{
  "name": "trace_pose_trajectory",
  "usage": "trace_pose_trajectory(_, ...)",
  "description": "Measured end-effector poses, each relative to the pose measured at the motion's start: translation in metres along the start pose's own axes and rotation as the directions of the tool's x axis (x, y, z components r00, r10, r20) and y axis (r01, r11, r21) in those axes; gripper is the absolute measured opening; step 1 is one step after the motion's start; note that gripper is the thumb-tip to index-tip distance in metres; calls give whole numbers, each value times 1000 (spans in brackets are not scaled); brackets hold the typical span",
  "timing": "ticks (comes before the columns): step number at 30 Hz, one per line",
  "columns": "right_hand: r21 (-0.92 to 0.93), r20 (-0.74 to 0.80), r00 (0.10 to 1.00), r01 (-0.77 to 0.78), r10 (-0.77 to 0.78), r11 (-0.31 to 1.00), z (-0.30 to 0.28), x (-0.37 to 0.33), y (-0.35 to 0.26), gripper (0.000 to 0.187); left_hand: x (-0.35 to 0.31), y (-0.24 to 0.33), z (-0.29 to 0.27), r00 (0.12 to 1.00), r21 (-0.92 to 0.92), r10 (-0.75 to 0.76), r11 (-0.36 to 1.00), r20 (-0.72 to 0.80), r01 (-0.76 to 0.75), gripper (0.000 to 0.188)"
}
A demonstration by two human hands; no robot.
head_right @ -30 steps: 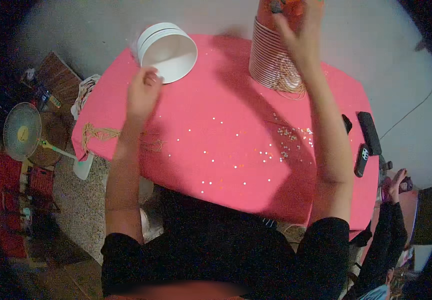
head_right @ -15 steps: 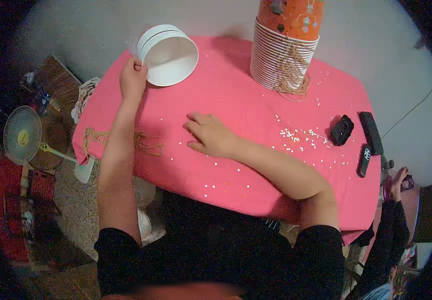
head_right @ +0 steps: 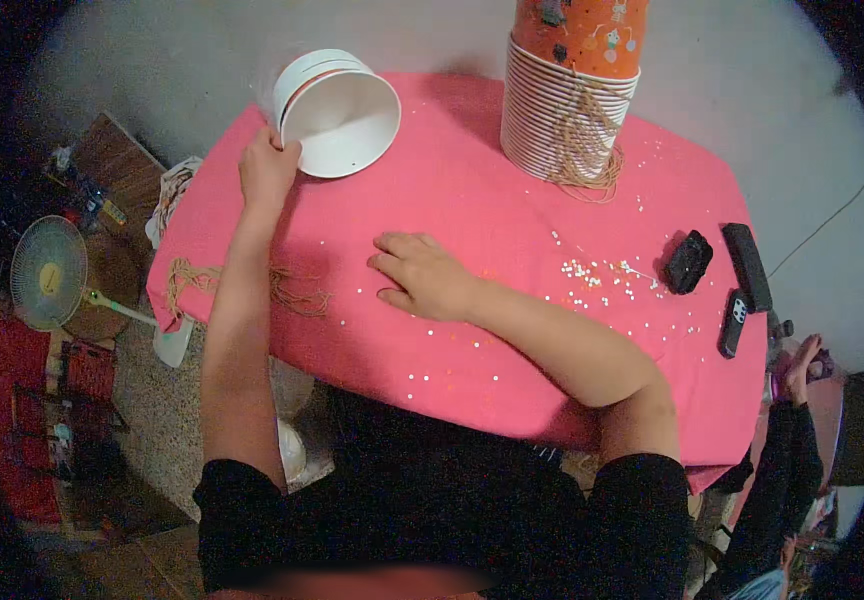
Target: Threading string through holes in paper buckets to assemble handles.
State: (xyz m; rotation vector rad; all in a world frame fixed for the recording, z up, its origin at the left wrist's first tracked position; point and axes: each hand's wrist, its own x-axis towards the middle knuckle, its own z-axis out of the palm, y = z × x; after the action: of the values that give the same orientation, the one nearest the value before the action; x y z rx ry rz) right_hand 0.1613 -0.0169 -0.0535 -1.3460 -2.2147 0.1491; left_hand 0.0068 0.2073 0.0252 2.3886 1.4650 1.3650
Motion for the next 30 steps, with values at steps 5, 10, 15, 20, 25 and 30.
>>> trace_pose_trajectory(5, -12, 16, 1000, 5, -5, 1000, -1, 0, 1, 47, -2, 9, -3, 994, 34, 25, 999, 110, -29, 16)
trace_pose_trajectory(10, 0, 63, 998, -16, 16, 1000, -3, 2, -2, 46, -10, 17, -12, 991, -78, 132, 988, -10, -132, 12)
trace_pose_trajectory(15, 9, 81, 997, -14, 14, 1000, -12, 1, -5, 44, -25, 41, -33, 968, -126, 222, 964, -115, -235, 13)
trace_pose_trajectory(20, -16, -44, 987, 151, -152, 988, -55, 6, -32, 35, -40, 63, -74, 992, -299, 100, 947, -72, -117, 22)
trace_pose_trajectory(25, -344, -330, 863, 268, -383, 900, -101, 11, -53, 39, -45, 53, -79, 999, -645, 4, 764, 44, 25, 35)
trace_pose_trajectory(30, -404, -163, 928, 245, -334, 881, -122, 4, -42, 24, -47, 49, -85, 939, -736, -58, 605, 338, 303, 34)
